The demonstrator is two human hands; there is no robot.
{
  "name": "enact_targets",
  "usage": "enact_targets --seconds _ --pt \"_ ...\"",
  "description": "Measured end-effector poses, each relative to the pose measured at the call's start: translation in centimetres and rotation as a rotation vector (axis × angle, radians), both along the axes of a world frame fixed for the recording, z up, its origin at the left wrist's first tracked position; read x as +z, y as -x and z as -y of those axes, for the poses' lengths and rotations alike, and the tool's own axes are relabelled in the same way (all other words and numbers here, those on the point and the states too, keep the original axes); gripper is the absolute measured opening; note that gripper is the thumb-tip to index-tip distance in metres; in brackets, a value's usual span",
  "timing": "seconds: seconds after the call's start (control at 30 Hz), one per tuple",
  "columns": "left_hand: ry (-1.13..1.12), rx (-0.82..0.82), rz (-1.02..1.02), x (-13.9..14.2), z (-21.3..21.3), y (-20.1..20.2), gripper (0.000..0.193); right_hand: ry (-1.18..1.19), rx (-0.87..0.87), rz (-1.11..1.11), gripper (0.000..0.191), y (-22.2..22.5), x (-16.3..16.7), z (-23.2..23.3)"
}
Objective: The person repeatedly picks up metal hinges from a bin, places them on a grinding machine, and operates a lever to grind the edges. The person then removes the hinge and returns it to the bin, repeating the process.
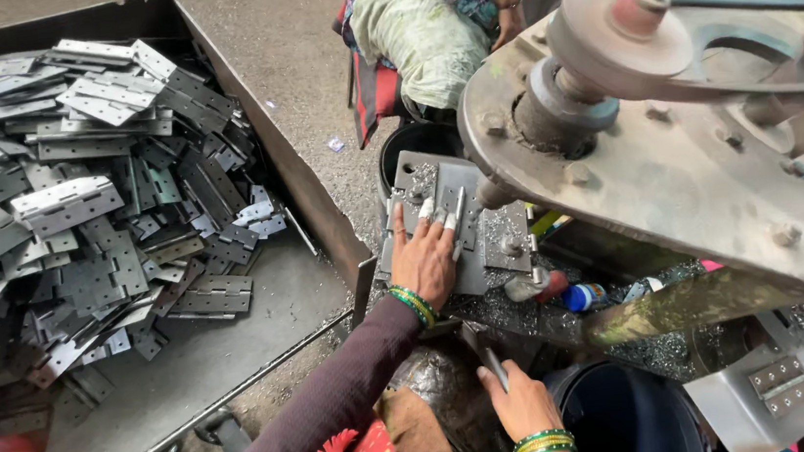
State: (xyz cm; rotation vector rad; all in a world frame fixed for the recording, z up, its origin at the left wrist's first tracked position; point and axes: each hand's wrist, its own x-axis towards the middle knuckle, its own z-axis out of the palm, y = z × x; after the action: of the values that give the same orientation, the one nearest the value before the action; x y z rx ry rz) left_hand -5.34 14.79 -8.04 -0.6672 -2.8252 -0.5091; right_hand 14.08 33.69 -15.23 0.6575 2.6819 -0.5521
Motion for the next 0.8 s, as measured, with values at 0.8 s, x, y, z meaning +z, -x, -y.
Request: enact_targets --seconds 0.8 --pt "-0.027 0.037 -0.057 -1.6 -3.1 4.1 0.039 0.058 -0.073 -0.167 0.059 -1.5 -6.9 0.2"
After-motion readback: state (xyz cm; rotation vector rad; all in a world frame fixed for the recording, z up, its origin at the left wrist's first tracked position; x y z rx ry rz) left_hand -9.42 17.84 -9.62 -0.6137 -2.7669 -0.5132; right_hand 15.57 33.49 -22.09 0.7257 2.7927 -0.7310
